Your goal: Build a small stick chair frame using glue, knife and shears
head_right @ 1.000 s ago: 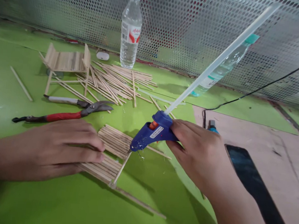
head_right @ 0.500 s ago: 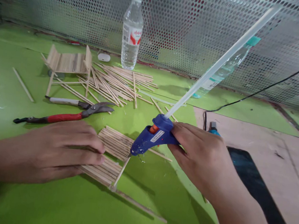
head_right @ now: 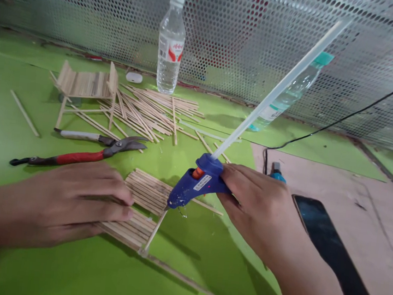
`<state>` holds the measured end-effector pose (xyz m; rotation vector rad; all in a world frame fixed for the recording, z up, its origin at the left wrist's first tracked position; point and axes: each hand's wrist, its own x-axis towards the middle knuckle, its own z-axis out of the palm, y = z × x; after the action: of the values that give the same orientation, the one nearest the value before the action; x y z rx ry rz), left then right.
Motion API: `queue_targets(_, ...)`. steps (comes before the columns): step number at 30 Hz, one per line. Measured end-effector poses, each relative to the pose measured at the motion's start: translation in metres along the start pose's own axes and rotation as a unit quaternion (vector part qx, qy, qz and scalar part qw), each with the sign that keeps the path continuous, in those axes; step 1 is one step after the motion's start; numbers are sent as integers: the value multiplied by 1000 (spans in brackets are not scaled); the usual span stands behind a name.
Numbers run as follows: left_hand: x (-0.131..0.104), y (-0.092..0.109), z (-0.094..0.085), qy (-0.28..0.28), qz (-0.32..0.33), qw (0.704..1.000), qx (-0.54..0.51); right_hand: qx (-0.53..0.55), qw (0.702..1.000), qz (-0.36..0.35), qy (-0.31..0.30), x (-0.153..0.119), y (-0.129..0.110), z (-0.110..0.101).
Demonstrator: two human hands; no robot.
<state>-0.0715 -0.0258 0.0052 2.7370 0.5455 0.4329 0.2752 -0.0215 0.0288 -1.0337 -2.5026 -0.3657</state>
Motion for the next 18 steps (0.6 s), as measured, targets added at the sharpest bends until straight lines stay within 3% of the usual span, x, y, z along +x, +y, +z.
queue_targets(5,0,1,-1,3,-3,1000,2,-13,999,2,46,3,1,1)
queue_targets(9,0,3,-2,23,-4,1000,5,17,998,33,47,1,4,-1)
queue_targets(15,3,0,-6,98,11,995,19,-46,976,209,39,-10,30,-12)
queue_targets(18,3,-5,-4,151,23,988,26,-47,955,291,42,-1,53,-16)
